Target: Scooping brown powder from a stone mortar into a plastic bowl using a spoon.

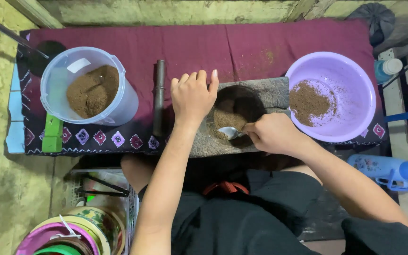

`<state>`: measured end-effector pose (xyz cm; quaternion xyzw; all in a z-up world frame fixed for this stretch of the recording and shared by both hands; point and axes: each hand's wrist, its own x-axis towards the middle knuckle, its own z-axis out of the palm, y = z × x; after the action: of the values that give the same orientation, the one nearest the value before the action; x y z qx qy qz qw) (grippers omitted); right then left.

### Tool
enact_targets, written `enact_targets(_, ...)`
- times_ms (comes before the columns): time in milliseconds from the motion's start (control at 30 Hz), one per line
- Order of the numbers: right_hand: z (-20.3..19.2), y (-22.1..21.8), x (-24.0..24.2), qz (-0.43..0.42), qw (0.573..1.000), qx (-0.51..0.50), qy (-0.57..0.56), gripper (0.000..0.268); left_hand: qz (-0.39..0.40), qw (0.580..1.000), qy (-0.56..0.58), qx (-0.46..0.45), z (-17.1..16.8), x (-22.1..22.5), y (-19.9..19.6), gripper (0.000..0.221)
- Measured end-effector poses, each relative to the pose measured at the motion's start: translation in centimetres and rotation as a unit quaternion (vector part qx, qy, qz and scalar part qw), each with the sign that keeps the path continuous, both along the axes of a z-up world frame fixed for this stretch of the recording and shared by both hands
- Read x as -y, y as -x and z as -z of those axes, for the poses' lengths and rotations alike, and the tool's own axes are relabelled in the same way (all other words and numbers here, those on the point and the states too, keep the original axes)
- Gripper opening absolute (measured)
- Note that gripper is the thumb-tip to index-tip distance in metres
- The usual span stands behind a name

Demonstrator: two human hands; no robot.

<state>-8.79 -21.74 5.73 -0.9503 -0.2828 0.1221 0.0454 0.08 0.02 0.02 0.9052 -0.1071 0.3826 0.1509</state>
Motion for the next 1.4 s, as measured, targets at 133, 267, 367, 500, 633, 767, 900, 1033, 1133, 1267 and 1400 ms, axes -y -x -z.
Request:
enact_targets(133,0.6,0.0,0.2,0.008,1.0,0.001,-0.007,0.023,0.001,1.0,-0.012,0.007,0.2,-0.2,-0.1,0.043)
enact_targets(267,-0.1,-0.4,0.0,0.042,0.995,-0.05,-0.072,0.025,-0.001,1.0,-0.024,-0.008,0.2,-0.4,-0.3,0.044)
enact_targets(367,-0.6,-0.9,0.4,0.06,0.99,-0.076,-0.102,0.024,-0.004,0.999,-0.038,-0.024,0.5,-0.6,-0.7,0.044)
enact_targets(500,-2.2,-1.1,1.7,0.108,0.979,-0.091,-0.149,0.025,-0.015,0.997,-0.062,-0.049,0.3,-0.8,-0.8,0.046)
enact_targets(633,-5.7,-0.4,5.2,0.15,0.969,-0.081,-0.181,0.024,-0.008,0.995,-0.071,-0.062,0.1,-0.9,-0.7,0.046)
enact_targets(767,-6.8,0.7,10.0,0.259,0.933,0.02,-0.25,0.02,-0.022,0.995,-0.088,-0.035,0.8,-1.2,-1.0,0.045)
enact_targets(900,-3.4,1.3,15.8,0.359,0.904,0.127,-0.193,0.021,-0.025,0.995,-0.089,-0.034,0.8,-1.3,-1.2,0.046)
enact_targets(1033,4.4,1.0,19.4,0.406,0.892,0.192,-0.054,0.02,-0.023,0.995,-0.09,-0.038,0.6,-1.2,-1.2,0.046)
enact_targets(1133,8.3,1.1,19.0,0.349,0.882,0.307,0.075,0.025,-0.026,0.994,-0.09,-0.064,0.6,-1.3,-1.1,0.048)
enact_targets(1267,5.9,1.5,17.5,0.31,0.833,0.453,0.07,0.019,-0.032,0.994,-0.09,-0.061,0.6,-1.1,-1.3,0.048)
enact_targets(1400,1.4,2.0,13.3,0.24,0.836,0.485,-0.088,0.022,-0.038,0.993,-0.089,-0.062,0.8,-1.0,-1.2,0.048)
